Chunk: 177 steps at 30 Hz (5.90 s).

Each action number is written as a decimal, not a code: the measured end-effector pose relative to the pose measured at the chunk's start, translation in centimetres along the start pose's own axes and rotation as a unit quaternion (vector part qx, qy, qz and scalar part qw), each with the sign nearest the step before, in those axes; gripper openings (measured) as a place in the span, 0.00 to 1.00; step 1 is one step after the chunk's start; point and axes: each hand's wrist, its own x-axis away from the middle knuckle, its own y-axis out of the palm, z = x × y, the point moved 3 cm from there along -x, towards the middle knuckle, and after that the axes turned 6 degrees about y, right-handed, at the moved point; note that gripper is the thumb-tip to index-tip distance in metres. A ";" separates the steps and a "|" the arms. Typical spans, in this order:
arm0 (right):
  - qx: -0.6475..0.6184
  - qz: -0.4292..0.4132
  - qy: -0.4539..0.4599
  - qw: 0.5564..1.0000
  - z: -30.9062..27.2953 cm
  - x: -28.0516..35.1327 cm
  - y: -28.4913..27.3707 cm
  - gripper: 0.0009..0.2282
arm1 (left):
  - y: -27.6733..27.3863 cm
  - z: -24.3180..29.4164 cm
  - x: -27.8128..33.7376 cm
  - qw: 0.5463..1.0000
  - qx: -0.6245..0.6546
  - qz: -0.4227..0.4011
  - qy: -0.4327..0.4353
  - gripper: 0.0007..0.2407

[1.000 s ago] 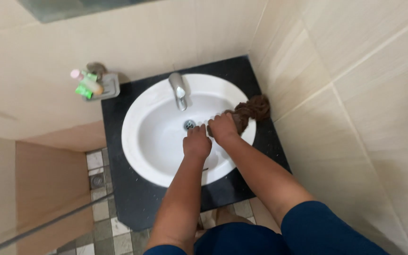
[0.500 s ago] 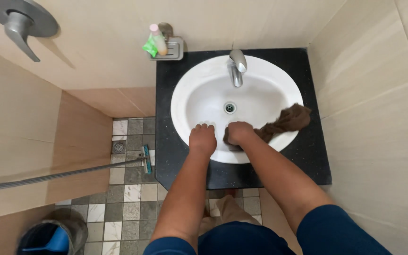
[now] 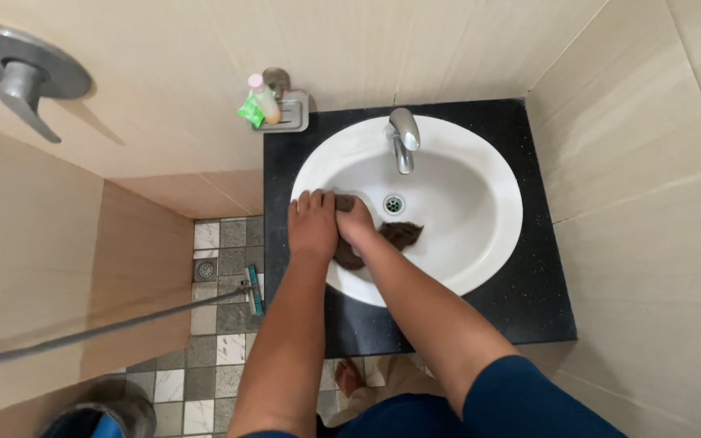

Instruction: Cleaning a bathroom sink and surrounding tiles with a cloth.

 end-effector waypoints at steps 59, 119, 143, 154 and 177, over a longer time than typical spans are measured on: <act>-0.251 0.247 -0.007 0.936 4.2 -13.8 -0.5 0.29 | -0.5 -1.0 -2.9 1.000 0.018 0.013 -0.020 0.23; 0.341 -0.053 -0.232 0.910 5.3 -8.1 -2.3 0.14 | 4.2 3.1 1.1 0.997 0.074 -0.032 0.012 0.18; 0.510 -0.063 -0.048 0.856 6.7 5.2 -8.4 0.24 | 8.0 6.7 5.4 0.989 0.086 -0.094 0.080 0.15; 0.493 0.060 -0.124 0.859 6.6 14.1 -8.3 0.17 | 5.4 7.7 10.1 0.985 0.111 -0.064 0.115 0.16; 0.448 0.206 -0.405 0.770 19.4 19.2 -8.7 0.24 | 7.9 12.2 23.2 0.986 0.140 0.055 0.073 0.20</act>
